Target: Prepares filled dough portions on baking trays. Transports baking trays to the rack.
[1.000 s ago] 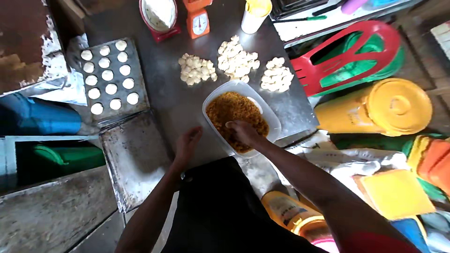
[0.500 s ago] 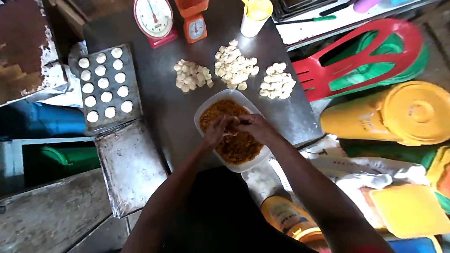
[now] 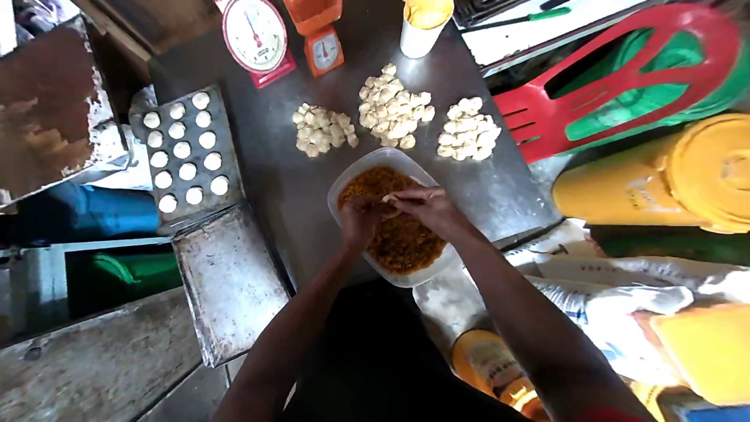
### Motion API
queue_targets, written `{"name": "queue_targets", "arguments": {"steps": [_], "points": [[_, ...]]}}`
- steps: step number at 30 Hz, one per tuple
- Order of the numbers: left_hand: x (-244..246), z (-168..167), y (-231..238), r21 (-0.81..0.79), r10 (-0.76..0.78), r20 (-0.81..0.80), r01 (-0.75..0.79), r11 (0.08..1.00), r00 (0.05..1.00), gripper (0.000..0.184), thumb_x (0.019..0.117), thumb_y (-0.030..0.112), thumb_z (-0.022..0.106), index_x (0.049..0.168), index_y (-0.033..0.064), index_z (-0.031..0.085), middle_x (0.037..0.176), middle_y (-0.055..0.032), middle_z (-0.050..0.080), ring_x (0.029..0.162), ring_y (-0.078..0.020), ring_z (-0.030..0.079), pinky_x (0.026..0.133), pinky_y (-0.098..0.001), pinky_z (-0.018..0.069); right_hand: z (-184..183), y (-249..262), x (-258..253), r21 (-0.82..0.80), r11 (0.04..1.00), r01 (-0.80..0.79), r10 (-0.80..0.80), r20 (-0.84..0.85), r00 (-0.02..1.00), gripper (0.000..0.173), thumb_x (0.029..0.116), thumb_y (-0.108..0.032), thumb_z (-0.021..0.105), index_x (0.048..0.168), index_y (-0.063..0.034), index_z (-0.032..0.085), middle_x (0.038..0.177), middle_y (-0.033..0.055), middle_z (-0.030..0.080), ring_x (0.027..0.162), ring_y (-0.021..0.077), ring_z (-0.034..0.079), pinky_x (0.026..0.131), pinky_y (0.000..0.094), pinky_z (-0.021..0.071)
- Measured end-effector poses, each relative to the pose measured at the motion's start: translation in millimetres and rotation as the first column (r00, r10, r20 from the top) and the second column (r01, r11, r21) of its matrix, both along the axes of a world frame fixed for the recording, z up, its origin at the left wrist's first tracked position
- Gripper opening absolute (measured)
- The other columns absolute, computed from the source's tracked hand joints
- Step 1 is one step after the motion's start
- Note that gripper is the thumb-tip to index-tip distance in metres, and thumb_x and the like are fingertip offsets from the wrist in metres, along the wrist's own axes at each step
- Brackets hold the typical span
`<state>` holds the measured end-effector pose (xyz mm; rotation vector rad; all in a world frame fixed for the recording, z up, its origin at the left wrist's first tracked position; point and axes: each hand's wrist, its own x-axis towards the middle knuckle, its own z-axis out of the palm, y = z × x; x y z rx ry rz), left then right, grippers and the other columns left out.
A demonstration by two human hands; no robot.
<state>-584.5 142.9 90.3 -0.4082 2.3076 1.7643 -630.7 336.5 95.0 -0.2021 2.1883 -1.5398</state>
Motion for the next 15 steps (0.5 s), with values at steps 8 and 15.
{"name": "queue_targets", "arguments": {"steps": [8, 15], "points": [[50, 11, -40, 0.128, 0.075, -0.121, -0.059, 0.990, 0.990, 0.029, 0.0942, 0.016, 0.074, 0.121, 0.0074, 0.072, 0.120, -0.0147, 0.064, 0.095, -0.0196, 0.069, 0.084, -0.0368, 0.0626, 18, -61, 50, -0.195, 0.954, 0.229, -0.229, 0.023, 0.973, 0.022, 0.0930, 0.004, 0.067, 0.113, -0.0027, 0.075, 0.106, 0.0118, 0.075, 0.084, 0.0247, 0.075, 0.077, 0.0430, 0.0663], [100, 38, -95, 0.299, 0.296, -0.021, -0.277, 0.913, 0.955, 0.025, 0.0966, -0.004, 0.062, 0.121, -0.0035, 0.068, 0.112, -0.0179, 0.068, 0.090, -0.0222, 0.073, 0.082, -0.0374, 0.0648, 13, -142, 95, -0.065, 0.991, 0.115, -0.132, -0.430, 0.893, 0.016, 0.0862, -0.009, 0.081, 0.102, -0.0102, 0.080, 0.100, 0.0063, 0.072, 0.083, 0.0142, 0.071, 0.072, 0.0329, 0.0647]]}}
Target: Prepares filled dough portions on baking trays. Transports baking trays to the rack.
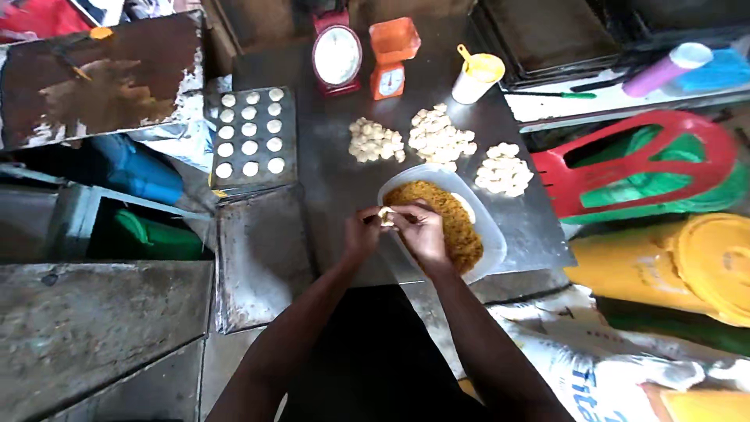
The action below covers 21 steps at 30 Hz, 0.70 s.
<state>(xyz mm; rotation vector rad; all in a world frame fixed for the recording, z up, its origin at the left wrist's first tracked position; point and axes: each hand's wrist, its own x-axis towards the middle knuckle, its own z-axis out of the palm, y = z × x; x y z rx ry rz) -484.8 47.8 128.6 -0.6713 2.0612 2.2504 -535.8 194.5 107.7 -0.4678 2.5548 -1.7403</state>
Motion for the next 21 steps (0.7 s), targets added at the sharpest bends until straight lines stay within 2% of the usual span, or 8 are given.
{"name": "queue_targets", "arguments": {"steps": [3, 7, 11, 13, 16, 17, 19, 21], "points": [[25, -12, -25, -0.174, -0.063, 0.028, 0.067, 0.982, 0.998, 0.028, 0.0964, -0.002, 0.063, 0.124, -0.0044, 0.064, 0.111, -0.0176, 0.070, 0.096, -0.0211, 0.072, 0.089, -0.0383, 0.0616, -23, -24, 9, 0.008, 0.996, -0.084, 0.083, 0.056, 0.995, 0.012, 0.0892, -0.007, 0.075, 0.100, -0.0069, 0.079, 0.098, 0.0080, 0.073, 0.082, 0.0145, 0.071, 0.073, 0.0337, 0.0636], [51, -29, -60, -0.208, -0.048, 0.108, 0.070, 0.976, 0.993, 0.042, 0.0965, 0.012, 0.070, 0.136, 0.0033, 0.061, 0.117, -0.0138, 0.070, 0.094, -0.0190, 0.073, 0.089, -0.0363, 0.0631, -23, -34, 20, -0.020, 0.925, -0.379, 0.370, 0.273, 0.888, 0.038, 0.0908, -0.012, 0.076, 0.128, -0.0069, 0.071, 0.119, 0.0124, 0.068, 0.106, 0.0188, 0.068, 0.092, 0.0341, 0.0609], [64, -54, -74, -0.265, -0.109, 0.140, 0.143, 0.954, 0.984, 0.028, 0.0953, 0.018, 0.074, 0.121, 0.0064, 0.071, 0.112, -0.0103, 0.070, 0.088, -0.0164, 0.072, 0.083, -0.0349, 0.0635, -41, -48, 31, 0.211, 0.910, -0.358, 0.303, 0.252, 0.919, 0.016, 0.0968, -0.021, 0.072, 0.107, -0.0098, 0.078, 0.102, 0.0073, 0.070, 0.086, 0.0143, 0.068, 0.080, 0.0334, 0.0606], [67, -71, -75, -0.381, -0.121, 0.152, 0.171, 0.909, 0.981, 0.022, 0.0955, 0.019, 0.073, 0.114, 0.0066, 0.074, 0.109, -0.0104, 0.069, 0.089, -0.0167, 0.071, 0.084, -0.0353, 0.0627, -56, -55, 31, 0.227, 0.888, -0.401, 0.303, 0.368, 0.879, 0.018, 0.0973, -0.020, 0.070, 0.108, -0.0063, 0.076, 0.103, 0.0096, 0.071, 0.085, 0.0170, 0.070, 0.080, 0.0364, 0.0616], [64, -108, -75, -0.499, -0.188, 0.248, 0.292, 0.816, 0.950, 0.020, 0.0966, 0.016, 0.070, 0.112, 0.0048, 0.074, 0.114, -0.0141, 0.068, 0.101, -0.0244, 0.069, 0.093, -0.0430, 0.0583, -77, -69, 28, 0.156, 0.834, -0.529, 0.321, 0.643, 0.695, 0.040, 0.0927, -0.009, 0.072, 0.131, -0.0047, 0.062, 0.125, 0.0161, 0.066, 0.103, 0.0252, 0.071, 0.091, 0.0433, 0.0609], [64, -126, -72, -0.511, -0.223, 0.293, 0.349, 0.786, 0.930, 0.021, 0.0976, 0.015, 0.068, 0.116, 0.0066, 0.074, 0.118, -0.0144, 0.068, 0.106, -0.0271, 0.068, 0.096, -0.0463, 0.0568, -93, -73, 32, 0.172, 0.825, -0.539, 0.303, 0.670, 0.678, 0.044, 0.0907, -0.005, 0.072, 0.133, -0.0050, 0.062, 0.128, 0.0171, 0.065, 0.108, 0.0269, 0.069, 0.094, 0.0451, 0.0591], [72, -164, -64, -0.497, -0.278, 0.370, 0.442, 0.747, 0.886, 0.027, 0.0984, 0.016, 0.066, 0.125, 0.0128, 0.072, 0.129, -0.0135, 0.065, 0.114, -0.0295, 0.066, 0.100, -0.0500, 0.0549, -142, -73, 51, 0.267, 0.829, -0.492, 0.252, 0.607, 0.753, 0.032, 0.0909, -0.003, 0.069, 0.123, -0.0033, 0.069, 0.122, 0.0183, 0.068, 0.111, 0.0290, 0.068, 0.098, 0.0481, 0.0568], [85, -181, -57, -0.475, -0.283, 0.394, 0.457, 0.752, 0.875, 0.033, 0.0983, 0.018, 0.067, 0.131, 0.0118, 0.068, 0.137, -0.0144, 0.061, 0.118, -0.0288, 0.065, 0.102, -0.0478, 0.0543, -173, -64, 62, 0.291, 0.837, -0.464, 0.280, 0.500, 0.819, 0.026, 0.0946, -0.004, 0.066, 0.120, -0.0037, 0.072, 0.123, 0.0184, 0.067, 0.116, 0.0300, 0.065, 0.103, 0.0482, 0.0533]]}}
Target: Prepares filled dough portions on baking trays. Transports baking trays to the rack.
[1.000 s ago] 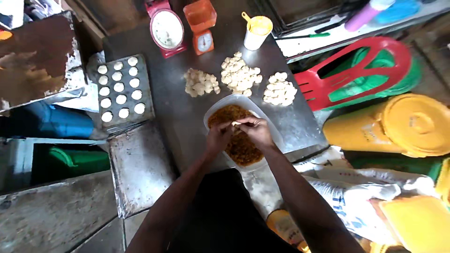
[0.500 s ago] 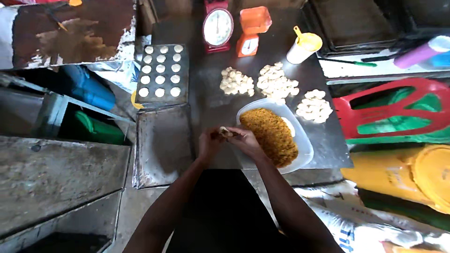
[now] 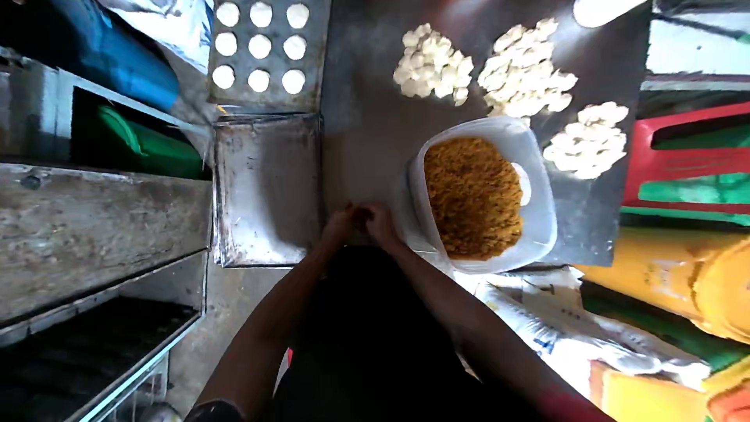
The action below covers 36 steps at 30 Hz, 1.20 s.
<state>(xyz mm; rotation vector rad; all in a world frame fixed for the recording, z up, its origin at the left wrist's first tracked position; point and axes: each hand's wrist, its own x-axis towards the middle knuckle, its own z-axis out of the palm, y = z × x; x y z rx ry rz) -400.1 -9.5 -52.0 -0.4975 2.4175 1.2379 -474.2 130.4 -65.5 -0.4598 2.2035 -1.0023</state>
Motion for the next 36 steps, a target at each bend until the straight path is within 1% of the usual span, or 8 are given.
{"name": "queue_targets", "arguments": {"steps": [3, 10, 13, 16, 20, 25, 31, 36], "points": [[15, 7, 4, 0.025, 0.071, 0.030, -0.072, 0.997, 0.997, 0.049, 0.0976, 0.020, 0.066, 0.143, 0.0068, 0.054, 0.146, -0.0176, 0.052, 0.119, -0.0277, 0.064, 0.100, -0.0454, 0.0566, 6, 9, -8, -0.008, 0.999, -0.031, 0.031, 0.027, 0.999, 0.027, 0.0978, -0.021, 0.070, 0.124, -0.0144, 0.073, 0.120, 0.0126, 0.068, 0.108, 0.0238, 0.068, 0.095, 0.0432, 0.0586], [1, -2, 14, -0.019, 0.200, 0.038, -0.199, 0.980, 0.979, 0.021, 0.0983, 0.014, 0.067, 0.116, 0.0056, 0.073, 0.131, -0.0174, 0.063, 0.115, -0.0317, 0.065, 0.101, -0.0490, 0.0545, -4, 7, -14, 0.088, 0.985, -0.147, 0.154, -0.089, 0.984, 0.016, 0.0952, -0.008, 0.068, 0.108, -0.0069, 0.076, 0.114, 0.0136, 0.070, 0.108, 0.0279, 0.067, 0.097, 0.0486, 0.0557], [-4, 1, 12, 0.024, 0.203, 0.092, -0.206, 0.978, 0.975, 0.026, 0.0972, 0.016, 0.068, 0.120, 0.0047, 0.071, 0.131, -0.0163, 0.063, 0.115, -0.0306, 0.065, 0.102, -0.0483, 0.0543, 14, -12, -20, 0.296, 0.921, -0.254, 0.298, -0.117, 0.947, 0.030, 0.0885, -0.007, 0.074, 0.118, -0.0080, 0.071, 0.130, 0.0167, 0.062, 0.119, 0.0358, 0.062, 0.095, 0.0560, 0.0562], [5, 31, -17, 0.167, 0.256, 0.095, -0.268, 0.949, 0.962, 0.039, 0.0982, 0.017, 0.066, 0.134, 0.0015, 0.060, 0.129, -0.0183, 0.066, 0.115, -0.0280, 0.067, 0.103, -0.0446, 0.0541, 23, -20, -13, 0.337, 0.888, -0.314, 0.353, -0.062, 0.934, 0.044, 0.0977, -0.022, 0.066, 0.140, -0.0123, 0.060, 0.142, 0.0161, 0.059, 0.129, 0.0348, 0.058, 0.106, 0.0537, 0.0498], [73, 73, -73, 0.070, 0.422, 0.046, -0.424, 0.903, 0.905, 0.045, 0.1049, 0.026, 0.053, 0.147, 0.0100, 0.052, 0.137, -0.0139, 0.062, 0.119, -0.0234, 0.065, 0.103, -0.0426, 0.0541, 45, -32, -15, 0.244, 0.889, -0.388, 0.375, 0.102, 0.922, 0.042, 0.0930, -0.036, 0.074, 0.123, -0.0069, 0.071, 0.123, 0.0175, 0.067, 0.111, 0.0306, 0.066, 0.099, 0.0514, 0.0548], [137, 32, -123, -0.374, 0.307, -0.066, -0.309, 0.874, 0.949, 0.051, 0.1046, 0.034, 0.050, 0.154, 0.0244, 0.047, 0.160, -0.0060, 0.043, 0.150, -0.0293, 0.037, 0.121, -0.0540, 0.0317, 114, -177, -11, -0.056, 0.868, -0.493, 0.487, -0.089, 0.869, 0.038, 0.1018, -0.018, 0.062, 0.138, -0.0070, 0.063, 0.123, 0.0138, 0.071, 0.106, 0.0224, 0.070, 0.095, 0.0410, 0.0580], [147, 9, -122, -0.480, 0.209, 0.071, -0.150, 0.864, 0.975, 0.066, 0.1035, 0.037, 0.046, 0.165, 0.0267, 0.025, 0.173, -0.0021, 0.013, 0.159, -0.0345, 0.007, 0.123, -0.0662, 0.0132, 52, -372, -18, -0.155, 0.770, -0.619, 0.426, -0.598, 0.679, 0.031, 0.0975, -0.002, 0.060, 0.126, -0.0075, 0.071, 0.127, 0.0139, 0.070, 0.116, 0.0281, 0.069, 0.103, 0.0459, 0.0557], [149, 6, -125, -0.433, 0.215, 0.011, -0.189, 0.881, 0.977, 0.071, 0.1011, 0.044, 0.053, 0.165, 0.0269, 0.025, 0.173, -0.0012, 0.011, 0.159, -0.0327, 0.004, 0.123, -0.0671, 0.0094, -30, -409, -9, 0.136, 0.733, -0.666, 0.499, -0.773, 0.391, 0.054, 0.1089, -0.041, 0.045, 0.153, -0.0089, 0.049, 0.163, 0.0093, 0.040, 0.154, 0.0265, 0.031, 0.126, 0.0454, 0.0292]]}}
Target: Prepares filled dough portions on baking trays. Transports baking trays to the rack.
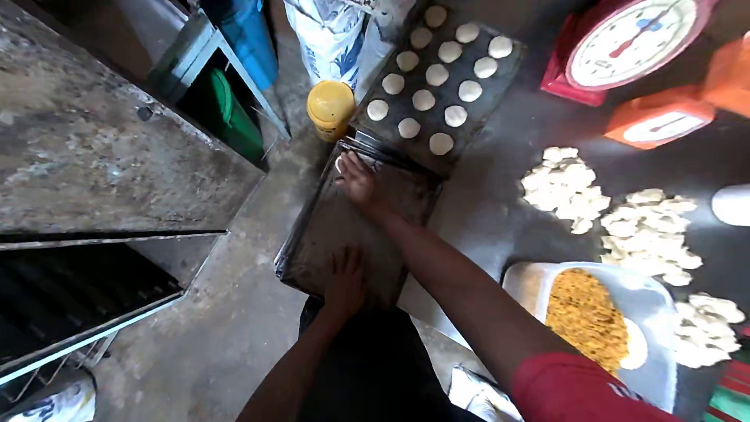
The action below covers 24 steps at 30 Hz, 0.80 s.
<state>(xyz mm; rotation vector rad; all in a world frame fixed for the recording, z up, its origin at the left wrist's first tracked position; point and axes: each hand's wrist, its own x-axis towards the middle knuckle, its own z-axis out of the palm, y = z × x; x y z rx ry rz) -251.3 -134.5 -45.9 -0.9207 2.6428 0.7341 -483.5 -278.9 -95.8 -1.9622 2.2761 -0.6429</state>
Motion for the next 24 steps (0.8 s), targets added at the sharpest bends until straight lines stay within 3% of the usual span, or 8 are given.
{"name": "queue_targets", "arguments": {"steps": [4, 6, 9, 11, 14, 18, 21, 24], "points": [[3, 0, -2, 0.051, 0.017, -0.004, -0.016, 0.999, 1.000, 0.070, 0.1011, 0.046, 0.054, 0.164, 0.0286, 0.028, 0.173, 0.0000, 0.013, 0.159, -0.0332, 0.004, 0.124, -0.0664, 0.0116, -3, 7, 9, 0.133, 0.991, 0.007, -0.001, -0.046, 0.999, 0.075, 0.1060, -0.063, 0.027, 0.161, -0.0124, 0.035, 0.171, 0.0071, 0.024, 0.159, 0.0272, 0.016, 0.129, 0.0541, 0.0163], [-1, 7, 1, 0.031, 0.008, -0.006, -0.008, 0.999, 1.000, 0.070, 0.1000, 0.043, 0.057, 0.163, 0.0269, 0.031, 0.172, -0.0037, 0.017, 0.158, -0.0348, 0.010, 0.123, -0.0652, 0.0167, 29, 9, -2, 0.241, 0.969, -0.048, 0.033, 0.064, 0.997, 0.077, 0.1008, -0.068, 0.039, 0.159, -0.0172, 0.041, 0.169, 0.0060, 0.028, 0.158, 0.0277, 0.019, 0.127, 0.0539, 0.0206], [-4, 10, 3, -0.019, -0.004, -0.064, 0.003, 1.000, 0.998, 0.070, 0.0971, 0.038, 0.061, 0.161, 0.0223, 0.036, 0.170, -0.0076, 0.024, 0.157, -0.0367, 0.017, 0.121, -0.0665, 0.0196, 76, 34, -33, 0.059, 0.996, -0.068, 0.043, 0.360, 0.932, 0.049, 0.0968, -0.040, 0.069, 0.140, -0.0183, 0.065, 0.157, 0.0084, 0.049, 0.148, 0.0234, 0.042, 0.123, 0.0455, 0.0354], [-3, 8, 3, -0.053, -0.014, -0.087, 0.010, 0.999, 0.996, 0.068, 0.0991, 0.043, 0.056, 0.161, 0.0229, 0.036, 0.168, -0.0079, 0.028, 0.156, -0.0367, 0.021, 0.121, -0.0672, 0.0202, 106, 81, -59, -0.080, 0.996, 0.047, -0.009, 0.415, 0.910, 0.034, 0.1005, -0.024, 0.065, 0.133, -0.0135, 0.070, 0.143, 0.0076, 0.062, 0.131, 0.0195, 0.060, 0.111, 0.0418, 0.0506], [-5, 5, 7, -0.058, 0.006, -0.086, -0.011, 0.998, 0.996, 0.069, 0.0956, 0.041, 0.064, 0.158, 0.0228, 0.041, 0.167, -0.0073, 0.032, 0.155, -0.0359, 0.024, 0.121, -0.0665, 0.0195, 130, 175, -136, -0.015, 0.954, 0.300, -0.268, 0.407, 0.873, 0.029, 0.1032, -0.018, 0.060, 0.128, -0.0091, 0.071, 0.122, 0.0099, 0.071, 0.109, 0.0200, 0.070, 0.098, 0.0402, 0.0579], [-18, 14, 11, -0.076, 0.043, -0.130, -0.054, 0.996, 0.991, 0.058, 0.1005, 0.044, 0.058, 0.152, 0.0181, 0.052, 0.161, -0.0135, 0.041, 0.151, -0.0395, 0.032, 0.119, -0.0646, 0.0289, 116, 277, -280, 0.285, 0.692, 0.663, -0.721, 0.217, 0.659, 0.033, 0.1025, -0.021, 0.058, 0.132, -0.0081, 0.067, 0.127, 0.0206, 0.067, 0.114, 0.0372, 0.066, 0.098, 0.0576, 0.0537], [-35, 28, 18, 0.042, 0.166, -0.214, -0.161, 0.986, 0.962, 0.054, 0.0962, 0.026, 0.067, 0.146, 0.0081, 0.056, 0.155, -0.0214, 0.045, 0.148, -0.0407, 0.036, 0.122, -0.0549, 0.0312, 104, 306, -343, 0.391, 0.551, 0.737, -0.810, 0.034, 0.586, 0.034, 0.0995, -0.031, 0.062, 0.128, -0.0137, 0.070, 0.131, 0.0243, 0.063, 0.115, 0.0468, 0.063, 0.091, 0.0695, 0.0515], [-65, 52, 33, 0.072, 0.276, -0.237, -0.266, 0.961, 0.932, 0.048, 0.0963, 0.025, 0.066, 0.141, 0.0079, 0.061, 0.151, -0.0189, 0.051, 0.146, -0.0356, 0.041, 0.121, -0.0505, 0.0344, 89, 301, -364, 0.415, 0.535, 0.736, -0.797, -0.043, 0.603, 0.035, 0.0953, -0.027, 0.068, 0.122, -0.0050, 0.070, 0.124, 0.0295, 0.064, 0.111, 0.0511, 0.063, 0.084, 0.0715, 0.0512]]}}
